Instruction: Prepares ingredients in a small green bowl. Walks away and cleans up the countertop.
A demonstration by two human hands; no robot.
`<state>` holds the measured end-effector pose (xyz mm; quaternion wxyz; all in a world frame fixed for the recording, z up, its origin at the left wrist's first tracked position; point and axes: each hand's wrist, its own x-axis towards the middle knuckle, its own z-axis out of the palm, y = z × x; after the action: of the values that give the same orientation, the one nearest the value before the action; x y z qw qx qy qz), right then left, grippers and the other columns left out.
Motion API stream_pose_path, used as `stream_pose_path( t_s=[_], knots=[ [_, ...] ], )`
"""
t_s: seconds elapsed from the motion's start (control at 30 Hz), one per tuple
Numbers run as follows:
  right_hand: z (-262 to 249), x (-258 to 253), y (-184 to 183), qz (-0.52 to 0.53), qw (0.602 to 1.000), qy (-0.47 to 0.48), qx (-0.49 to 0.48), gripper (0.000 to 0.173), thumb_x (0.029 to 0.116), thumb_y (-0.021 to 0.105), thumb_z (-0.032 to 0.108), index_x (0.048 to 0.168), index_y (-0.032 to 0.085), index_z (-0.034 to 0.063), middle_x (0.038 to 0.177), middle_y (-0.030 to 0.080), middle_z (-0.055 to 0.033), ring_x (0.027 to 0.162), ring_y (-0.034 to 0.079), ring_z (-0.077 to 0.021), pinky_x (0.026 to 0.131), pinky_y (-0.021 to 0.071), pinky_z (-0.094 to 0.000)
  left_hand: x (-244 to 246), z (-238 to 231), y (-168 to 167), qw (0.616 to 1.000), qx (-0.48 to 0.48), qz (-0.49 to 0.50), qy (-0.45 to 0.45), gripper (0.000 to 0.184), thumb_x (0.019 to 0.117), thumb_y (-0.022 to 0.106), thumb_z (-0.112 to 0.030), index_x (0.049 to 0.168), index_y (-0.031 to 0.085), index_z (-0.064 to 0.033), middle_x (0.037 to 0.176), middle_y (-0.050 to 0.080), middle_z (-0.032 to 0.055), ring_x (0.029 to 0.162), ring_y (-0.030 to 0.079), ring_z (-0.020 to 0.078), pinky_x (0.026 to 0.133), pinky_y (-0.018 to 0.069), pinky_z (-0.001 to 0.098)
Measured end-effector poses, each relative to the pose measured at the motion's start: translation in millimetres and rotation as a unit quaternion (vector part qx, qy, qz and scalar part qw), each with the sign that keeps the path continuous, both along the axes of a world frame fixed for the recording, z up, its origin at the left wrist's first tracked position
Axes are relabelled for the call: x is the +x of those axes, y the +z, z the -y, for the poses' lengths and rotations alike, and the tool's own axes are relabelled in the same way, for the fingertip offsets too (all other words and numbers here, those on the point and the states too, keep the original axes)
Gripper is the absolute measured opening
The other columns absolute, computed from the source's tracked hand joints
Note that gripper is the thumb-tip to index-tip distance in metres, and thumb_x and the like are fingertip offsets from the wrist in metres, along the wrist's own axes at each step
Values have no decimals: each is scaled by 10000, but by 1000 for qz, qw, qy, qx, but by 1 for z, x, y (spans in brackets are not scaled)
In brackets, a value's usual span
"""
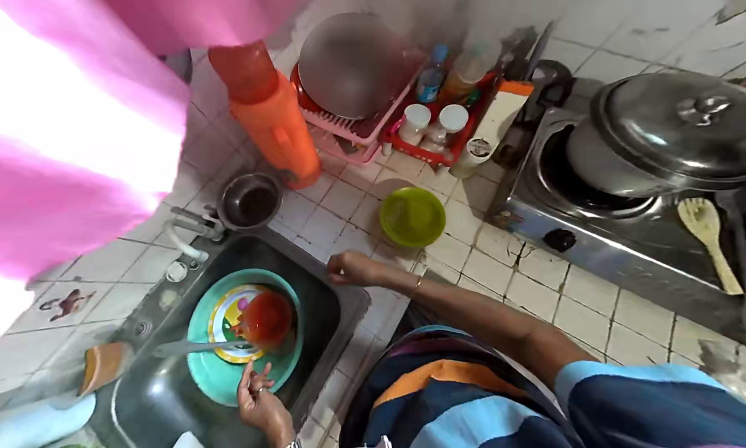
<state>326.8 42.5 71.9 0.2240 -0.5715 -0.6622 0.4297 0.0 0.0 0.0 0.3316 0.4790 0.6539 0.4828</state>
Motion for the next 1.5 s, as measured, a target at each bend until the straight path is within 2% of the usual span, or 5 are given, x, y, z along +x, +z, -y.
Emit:
stream_pose_path(
  t_s=[0.17,0.37,0.63,1.2,1.5],
  knots=[
    [8,35,34,5,1000,24,-6,498,964,695,92,1451,594,117,1599,396,-224,1404,487,-386,1119,428,-531,33,-12,2,994,-81,-46,-60,725,961,570,36,1600,229,14,1648,251,245,1512,317,320,1218,293,432],
    [-16,178,73,117,943,-271,152,320,1040,602,244,952,702,-47,796,675,-168,723,660,-287,715,545,-510,86,-15,13,997,-42,-39,-44,583,1000,558,-43,1539,361,59,1623,275,282,1490,340,361,1188,347,424],
    [-79,342,57,306,914,-268,1,665,896,788,194,1461,498,-4,1482,441,-354,1293,477,-596,948,410,-781,117,7,8,997,-72,-18,-23,490,1040,488,-66,1505,407,67,1521,445,285,1354,517,327,1104,436,407],
    [-87,368,66,361,907,-215,-3,821,777,886,269,1440,498,-23,1414,478,-373,1247,513,-580,948,431,-754,147,6,28,988,-89,122,-15,473,1083,380,-173,1512,392,25,1530,442,205,1325,538,245,1015,514,431],
    [-28,269,204,428,877,-195,98,787,777,860,448,1340,549,-5,1350,509,-339,1047,605,-558,765,472,-712,256,-60,87,932,40,163,-320,621,1064,402,-346,1482,370,112,1501,481,224,1320,564,225,1047,521,387]
  ],
)
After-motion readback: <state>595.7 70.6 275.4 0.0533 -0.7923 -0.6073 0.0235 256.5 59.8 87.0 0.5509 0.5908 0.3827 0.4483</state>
